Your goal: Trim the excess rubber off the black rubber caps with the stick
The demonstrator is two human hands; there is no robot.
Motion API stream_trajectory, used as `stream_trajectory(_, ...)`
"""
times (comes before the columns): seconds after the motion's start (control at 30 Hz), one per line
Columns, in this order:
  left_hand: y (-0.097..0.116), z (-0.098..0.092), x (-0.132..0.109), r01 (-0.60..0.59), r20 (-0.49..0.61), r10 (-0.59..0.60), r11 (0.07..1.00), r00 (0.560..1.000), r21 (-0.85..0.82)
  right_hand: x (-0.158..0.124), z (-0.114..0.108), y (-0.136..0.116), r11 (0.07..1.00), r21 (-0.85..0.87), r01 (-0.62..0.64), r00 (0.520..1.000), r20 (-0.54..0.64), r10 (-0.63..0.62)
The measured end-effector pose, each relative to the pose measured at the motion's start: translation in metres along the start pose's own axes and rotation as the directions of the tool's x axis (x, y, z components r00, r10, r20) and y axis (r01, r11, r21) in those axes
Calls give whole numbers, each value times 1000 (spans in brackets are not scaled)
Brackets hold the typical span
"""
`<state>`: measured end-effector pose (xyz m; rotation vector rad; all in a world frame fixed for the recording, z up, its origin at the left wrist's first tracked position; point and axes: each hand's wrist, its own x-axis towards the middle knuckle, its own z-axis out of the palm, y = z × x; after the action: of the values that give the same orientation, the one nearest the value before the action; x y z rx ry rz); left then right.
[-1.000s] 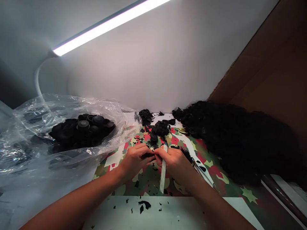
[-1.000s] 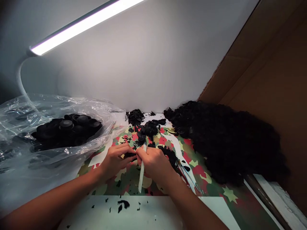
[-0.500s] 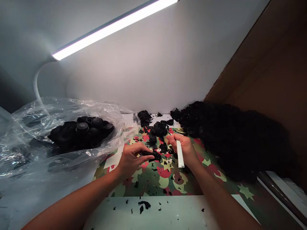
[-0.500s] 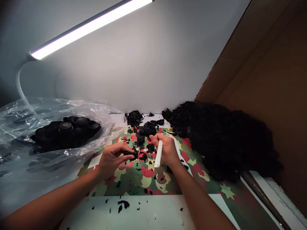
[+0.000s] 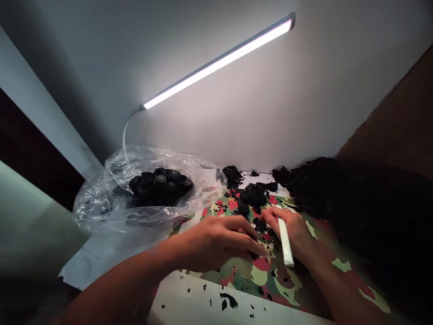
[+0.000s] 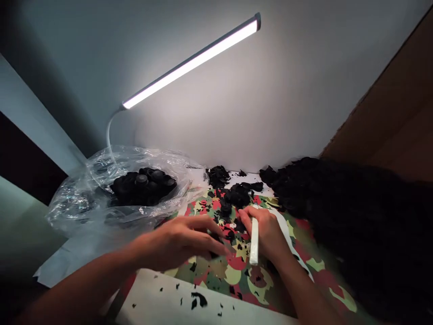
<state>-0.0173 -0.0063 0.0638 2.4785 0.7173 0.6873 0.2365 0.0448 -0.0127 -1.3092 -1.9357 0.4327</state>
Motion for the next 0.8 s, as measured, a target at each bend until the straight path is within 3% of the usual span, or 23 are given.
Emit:
stream_trajectory(0.07,0,-32,-9,103,-96,-71,916,993,389,1,2,-2,997,-27,79,997,2,-79)
stream_trajectory(0.1,-5,-48,-16,247,-181,-179,826,967,507,1,3,-3,996,-23,85,996,6,-85)
stream_trajectory(0.17,-22,-77,-35,547,-405,-368,572,837,611,0,4,-6,1000,-7,-1,1000,-24,1)
stream_trajectory(0.2,-32,-89,-48,661,-507,-427,427,749,617,0,4,-6,999,-9,-42,999,-33,41)
stream_trajectory(0.27,-50,-107,-72,759,-569,-545,215,615,614,0,6,-6,996,-29,-81,995,-54,79)
stream_trajectory(0.3,-58,-113,-83,775,-561,-599,168,571,609,0,8,-6,995,-40,-89,995,-53,87)
stream_trajectory(0.33,-62,-116,-91,783,-568,-608,149,554,605,0,10,-5,994,-51,-96,994,-51,93)
stream_trajectory(0.37,-64,-118,-95,789,-600,-568,153,563,595,1,13,-5,993,-62,-102,994,-44,99)
stream_trajectory(0.43,-57,-113,-90,779,-678,-387,246,624,577,4,22,-6,989,-93,-116,993,-31,113)
stream_trajectory(0.53,-33,-85,-55,606,-668,-135,577,731,547,12,38,-11,981,-138,-140,990,-34,136)
stream_trajectory(0.6,-20,-54,-27,422,-549,-157,815,821,397,20,47,-16,980,-139,-141,990,-40,137)
stream_trajectory(0.67,-19,-17,-7,306,-338,-230,932,913,194,27,53,-19,984,-115,-140,990,-45,135)
stream_trajectory(0.73,-30,16,3,314,-258,-280,944,925,104,32,55,-20,988,-64,-138,990,-43,135)
stream_trajectory(0.8,-48,41,5,360,-330,-347,933,878,-25,32,54,-19,991,17,-131,991,-30,132)
